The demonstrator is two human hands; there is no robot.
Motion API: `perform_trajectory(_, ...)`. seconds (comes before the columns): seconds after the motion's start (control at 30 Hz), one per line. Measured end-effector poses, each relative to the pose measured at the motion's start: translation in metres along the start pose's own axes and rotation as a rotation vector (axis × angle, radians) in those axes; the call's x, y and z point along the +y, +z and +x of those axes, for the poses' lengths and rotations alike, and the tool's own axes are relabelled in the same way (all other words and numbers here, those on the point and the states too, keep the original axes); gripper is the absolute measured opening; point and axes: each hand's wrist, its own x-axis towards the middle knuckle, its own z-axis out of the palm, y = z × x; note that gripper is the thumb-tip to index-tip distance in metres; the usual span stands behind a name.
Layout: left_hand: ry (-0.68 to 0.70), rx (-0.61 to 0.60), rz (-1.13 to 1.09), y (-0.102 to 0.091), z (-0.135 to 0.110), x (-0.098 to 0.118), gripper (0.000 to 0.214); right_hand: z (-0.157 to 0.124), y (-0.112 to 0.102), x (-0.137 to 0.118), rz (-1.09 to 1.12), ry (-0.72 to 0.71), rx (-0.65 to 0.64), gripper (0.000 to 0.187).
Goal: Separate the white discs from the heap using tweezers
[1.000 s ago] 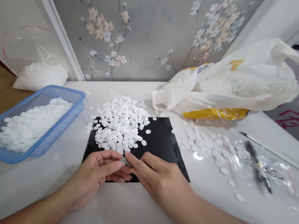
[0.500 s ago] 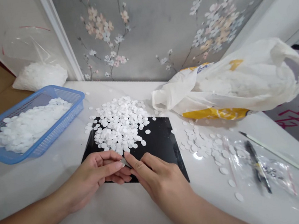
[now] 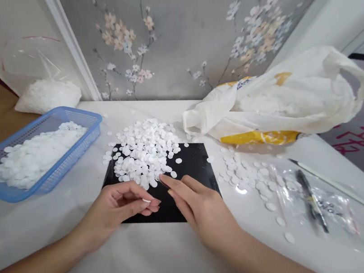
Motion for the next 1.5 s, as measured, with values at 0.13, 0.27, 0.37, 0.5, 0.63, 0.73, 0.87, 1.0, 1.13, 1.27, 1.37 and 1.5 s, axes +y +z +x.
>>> perform_trajectory(0.13, 0.0, -0.004, -0.003, 0.001, -0.002, -0.001, 0.013, 0.0, -0.001, 0.0, 0.018, 0.009, 0.012, 0.033)
perform_trajectory(0.27, -0.012, -0.002, -0.029, 0.001, -0.001, -0.001, 0.015, -0.001, -0.002, -0.003, 0.072, 0.069, 0.022, 0.031)
perform_trajectory(0.37, 0.03, 0.07, -0.064, -0.005, 0.002, 0.005, 0.016, 0.001, -0.001, 0.001, 0.089, 0.18, -0.002, 0.019)
perform_trajectory(0.5, 0.143, 0.271, -0.145, -0.023, 0.009, 0.02, 0.011, 0.009, 0.007, 0.013, 0.077, 0.159, 0.02, 0.022)
perform_trajectory(0.63, 0.159, 0.383, -0.067, -0.036, 0.014, 0.027, 0.006, 0.019, 0.022, 0.019, 0.077, 0.036, 0.014, 0.022)
perform_trajectory(0.73, 0.184, 0.365, 0.414, -0.033, 0.013, 0.018, 0.006, 0.022, 0.033, 0.018, 0.017, -0.018, -0.089, 0.025)
perform_trajectory(0.87, 0.299, 0.214, 1.122, -0.024, 0.012, -0.001, 0.015, 0.023, 0.038, 0.017, 0.084, -0.056, -0.141, 0.018)
perform_trajectory(1.0, 0.37, 0.151, 1.343, -0.024, 0.013, -0.009, 0.019, 0.02, 0.033, 0.018, 0.22, -0.023, -0.154, 0.015)
perform_trajectory(1.13, 0.415, 0.052, 1.34, -0.028, 0.012, -0.006, 0.02, 0.015, 0.025, 0.019, 0.288, 0.004, -0.192, 0.015)
perform_trajectory(1.27, 0.378, -0.041, 1.306, -0.028, 0.007, -0.001, 0.024, 0.015, 0.015, 0.023, 0.265, -0.026, -0.272, 0.023)
perform_trajectory(1.37, 0.338, -0.008, 1.295, -0.027, 0.006, 0.003, 0.024, 0.016, 0.009, 0.025, 0.238, 0.016, -0.295, 0.026)
perform_trajectory(1.5, 0.307, 0.067, 1.291, -0.025, 0.008, 0.007, 0.024, 0.016, 0.005, 0.024, 0.22, 0.116, -0.236, 0.018)
